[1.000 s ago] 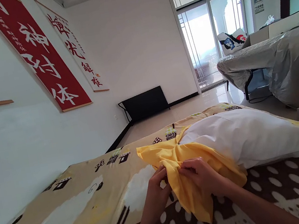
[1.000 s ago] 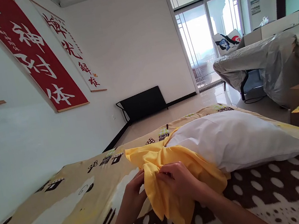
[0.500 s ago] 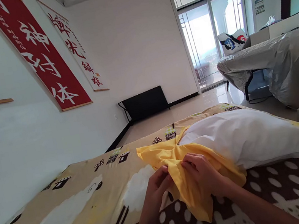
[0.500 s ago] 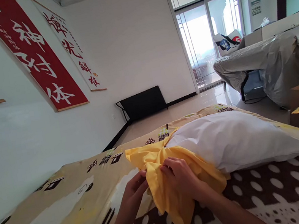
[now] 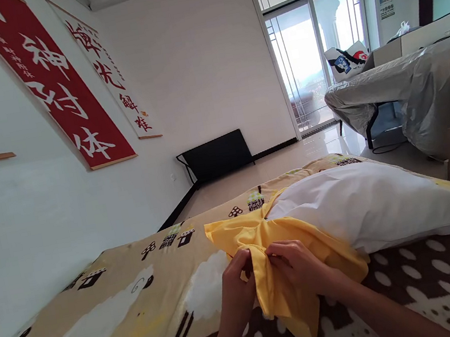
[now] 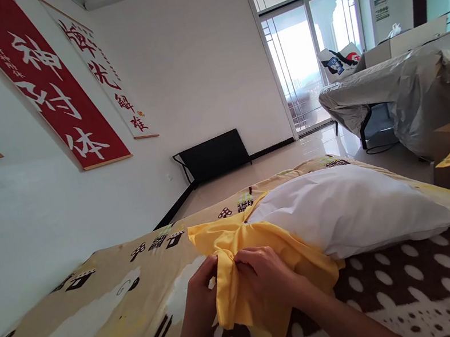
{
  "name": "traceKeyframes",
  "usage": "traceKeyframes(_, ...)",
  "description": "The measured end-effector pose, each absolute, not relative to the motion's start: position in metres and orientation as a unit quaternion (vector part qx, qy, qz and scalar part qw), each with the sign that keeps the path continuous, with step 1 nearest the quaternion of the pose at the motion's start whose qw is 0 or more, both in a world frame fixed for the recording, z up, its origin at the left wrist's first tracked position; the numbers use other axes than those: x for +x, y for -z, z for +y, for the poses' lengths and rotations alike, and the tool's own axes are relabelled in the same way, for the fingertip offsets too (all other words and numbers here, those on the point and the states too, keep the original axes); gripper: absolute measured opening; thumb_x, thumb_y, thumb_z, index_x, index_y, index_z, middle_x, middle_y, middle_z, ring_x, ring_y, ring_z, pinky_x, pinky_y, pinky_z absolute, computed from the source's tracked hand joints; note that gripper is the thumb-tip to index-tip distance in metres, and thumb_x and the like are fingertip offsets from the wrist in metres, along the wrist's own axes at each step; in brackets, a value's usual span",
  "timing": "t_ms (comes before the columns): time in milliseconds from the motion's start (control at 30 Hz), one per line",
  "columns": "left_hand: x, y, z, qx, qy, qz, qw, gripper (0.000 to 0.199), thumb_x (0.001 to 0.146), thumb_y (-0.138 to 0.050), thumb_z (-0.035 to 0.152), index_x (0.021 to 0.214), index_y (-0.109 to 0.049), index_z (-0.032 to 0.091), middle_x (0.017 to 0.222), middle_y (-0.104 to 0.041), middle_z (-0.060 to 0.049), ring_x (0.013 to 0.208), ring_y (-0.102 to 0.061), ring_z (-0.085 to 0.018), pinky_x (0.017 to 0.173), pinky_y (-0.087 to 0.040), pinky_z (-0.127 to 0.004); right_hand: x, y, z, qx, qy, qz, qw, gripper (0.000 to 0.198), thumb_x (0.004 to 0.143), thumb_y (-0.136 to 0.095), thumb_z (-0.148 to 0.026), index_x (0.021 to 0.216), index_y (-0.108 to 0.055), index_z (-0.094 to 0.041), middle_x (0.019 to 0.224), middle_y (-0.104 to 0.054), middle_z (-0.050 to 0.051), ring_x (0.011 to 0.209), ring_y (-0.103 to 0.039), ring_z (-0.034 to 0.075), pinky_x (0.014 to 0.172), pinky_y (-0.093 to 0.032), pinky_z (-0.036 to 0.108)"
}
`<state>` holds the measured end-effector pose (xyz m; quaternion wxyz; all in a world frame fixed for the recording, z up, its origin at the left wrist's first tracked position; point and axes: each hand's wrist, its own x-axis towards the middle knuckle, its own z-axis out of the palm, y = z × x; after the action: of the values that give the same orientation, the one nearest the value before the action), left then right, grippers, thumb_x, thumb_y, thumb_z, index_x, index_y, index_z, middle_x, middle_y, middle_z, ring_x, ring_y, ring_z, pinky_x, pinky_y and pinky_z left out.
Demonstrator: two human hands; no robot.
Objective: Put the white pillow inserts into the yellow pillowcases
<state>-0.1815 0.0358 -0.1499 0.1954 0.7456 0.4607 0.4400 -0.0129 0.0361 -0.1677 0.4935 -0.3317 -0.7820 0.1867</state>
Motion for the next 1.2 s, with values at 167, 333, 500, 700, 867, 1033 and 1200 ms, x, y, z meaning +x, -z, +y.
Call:
traceKeyframes(167,-0.176,0.145,0.029,0.717,-0.459,0.491,0.184,0.008,0.071,-0.053,0.024,0.069,-0.047,0.019,0.068,-0.052,0.001,0.064,-0.046,-0.014,0.061,-0.040,-0.023,-0.013,0.165,0.035,-0.320,-0.184,-0.783,0.501,0.020,0.090,-0.043,-0.024,0.078,-0.057,-0.019,0.075,-0.059,0.002,0.069,-0.050,0.013,0.067,-0.037,0.023)
traceKeyframes(333,-0.178,0.144,0.029,0.694,-0.474,0.504,0.199,0.022,0.074,-0.055,0.028,0.094,-0.056,0.019,0.081,-0.059,-0.002,0.075,-0.054,-0.018,0.067,-0.043,-0.026,-0.013,0.163,0.032,-0.300,-0.215,-0.777,0.509,0.017,0.087,-0.045,-0.020,0.073,-0.055,-0.018,0.069,-0.054,-0.001,0.066,-0.047,0.011,0.065,-0.036,0.021)
traceKeyframes(500,-0.192,0.141,0.035,0.758,-0.435,0.415,0.254,0.015,0.074,-0.060,0.028,0.084,-0.061,0.017,0.084,-0.060,-0.003,0.081,-0.054,-0.019,0.072,-0.043,-0.026,-0.016,0.162,0.029,-0.311,-0.290,-0.741,0.519,0.014,0.084,-0.051,-0.025,0.078,-0.060,-0.017,0.067,-0.052,-0.003,0.061,-0.043,0.009,0.060,-0.034,0.020)
traceKeyframes(700,-0.201,0.143,0.040,0.772,-0.423,0.378,0.289,0.014,0.073,-0.066,0.027,0.081,-0.060,0.017,0.077,-0.054,-0.001,0.072,-0.049,-0.014,0.066,-0.040,-0.023,-0.019,0.164,0.029,-0.316,-0.371,-0.696,0.527,0.022,0.082,-0.053,-0.033,0.074,-0.060,-0.015,0.063,-0.052,-0.003,0.055,-0.038,0.007,0.053,-0.031,0.020)
traceKeyframes(867,-0.206,0.142,0.039,0.768,-0.448,0.354,0.290,0.019,0.083,-0.056,0.034,0.080,-0.060,0.015,0.077,-0.050,-0.003,0.074,-0.047,-0.015,0.068,-0.040,-0.024,-0.020,0.167,0.031,-0.359,-0.330,-0.680,0.547,0.020,0.082,-0.052,-0.031,0.071,-0.059,-0.015,0.061,-0.051,-0.002,0.055,-0.040,0.008,0.053,-0.032,0.021)
traceKeyframes(1033,-0.217,0.138,0.039,0.777,-0.423,0.349,0.309,0.026,0.081,-0.057,0.039,0.074,-0.059,0.014,0.070,-0.045,-0.001,0.068,-0.041,-0.013,0.063,-0.036,-0.023,-0.023,0.164,0.025,-0.383,-0.240,-0.720,0.527,0.014,0.082,-0.052,-0.024,0.071,-0.058,-0.017,0.063,-0.054,-0.002,0.059,-0.044,0.010,0.057,-0.034,0.022)
traceKeyframes(1200,-0.212,0.139,0.038,0.744,-0.455,0.354,0.338,0.026,0.078,-0.059,0.040,0.076,-0.059,0.014,0.071,-0.045,-0.001,0.066,-0.041,-0.013,0.061,-0.036,-0.023,-0.026,0.163,0.014,-0.390,-0.092,-0.721,0.566,0.011,0.084,-0.048,-0.019,0.076,-0.056,-0.018,0.075,-0.056,0.002,0.069,-0.049,0.013,0.066,-0.037,0.024)
